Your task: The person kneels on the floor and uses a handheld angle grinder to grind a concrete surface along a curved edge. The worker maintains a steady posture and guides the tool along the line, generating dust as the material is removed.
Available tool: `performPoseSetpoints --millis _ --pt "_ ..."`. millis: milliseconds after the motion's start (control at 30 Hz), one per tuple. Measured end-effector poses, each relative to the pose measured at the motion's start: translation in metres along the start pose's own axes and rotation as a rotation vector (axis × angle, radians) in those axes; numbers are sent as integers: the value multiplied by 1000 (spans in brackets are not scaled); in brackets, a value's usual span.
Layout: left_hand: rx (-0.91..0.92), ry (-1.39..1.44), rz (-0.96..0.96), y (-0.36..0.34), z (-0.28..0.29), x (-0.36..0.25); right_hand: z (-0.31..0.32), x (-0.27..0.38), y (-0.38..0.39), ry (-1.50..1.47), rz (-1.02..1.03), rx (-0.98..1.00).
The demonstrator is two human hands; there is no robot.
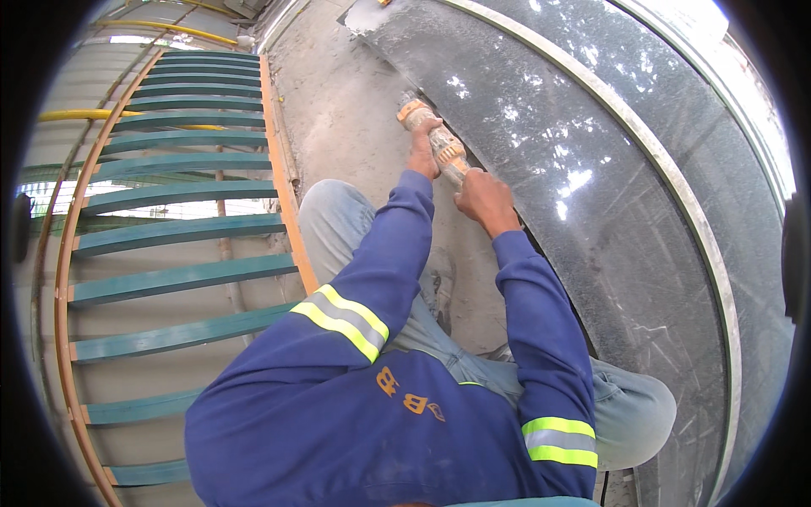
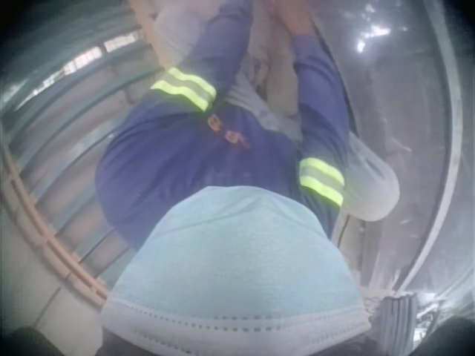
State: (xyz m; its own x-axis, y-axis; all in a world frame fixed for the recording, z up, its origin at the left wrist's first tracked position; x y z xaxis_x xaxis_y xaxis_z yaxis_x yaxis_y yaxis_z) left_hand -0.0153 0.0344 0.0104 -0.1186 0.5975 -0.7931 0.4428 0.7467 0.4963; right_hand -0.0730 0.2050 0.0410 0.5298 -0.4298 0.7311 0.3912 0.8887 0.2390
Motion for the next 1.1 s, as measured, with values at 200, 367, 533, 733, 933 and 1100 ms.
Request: performPoseSetpoints --millis 200,367,533,733,933,1100 --pt "-23 -12 3 -6 4 3 1 1 1 -9 1 2" --pt "-29 -33 6 -19 7 3 -5 -2 -12 -12 39 -30" --pt "48 -29 44 -31 11 -3 -9 1 -20 -10 74 -70" --pt "21 -27 15 -17 5 1 -9 -2 -11 -13 51 -47" --pt "15 -42 0 -4 0 2 2 -2 6 -12 35 -17" --pt "4 -49 9 -9 3 2 5 0 7 -22 47 -26"
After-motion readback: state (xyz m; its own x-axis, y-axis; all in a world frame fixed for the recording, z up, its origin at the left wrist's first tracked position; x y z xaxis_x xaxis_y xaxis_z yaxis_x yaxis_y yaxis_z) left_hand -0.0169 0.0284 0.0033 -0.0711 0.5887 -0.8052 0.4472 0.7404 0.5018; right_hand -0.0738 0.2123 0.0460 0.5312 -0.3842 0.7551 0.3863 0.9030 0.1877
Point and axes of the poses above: each hand's wrist, its own y-axis away from the middle knuckle, its own z-axis out of the back of the hand, x = y × z, the point moved 4 cm from there along -y, towards the middle knuckle, and after that the axes turned 2 degrees about -y, right-handed, at the moved point
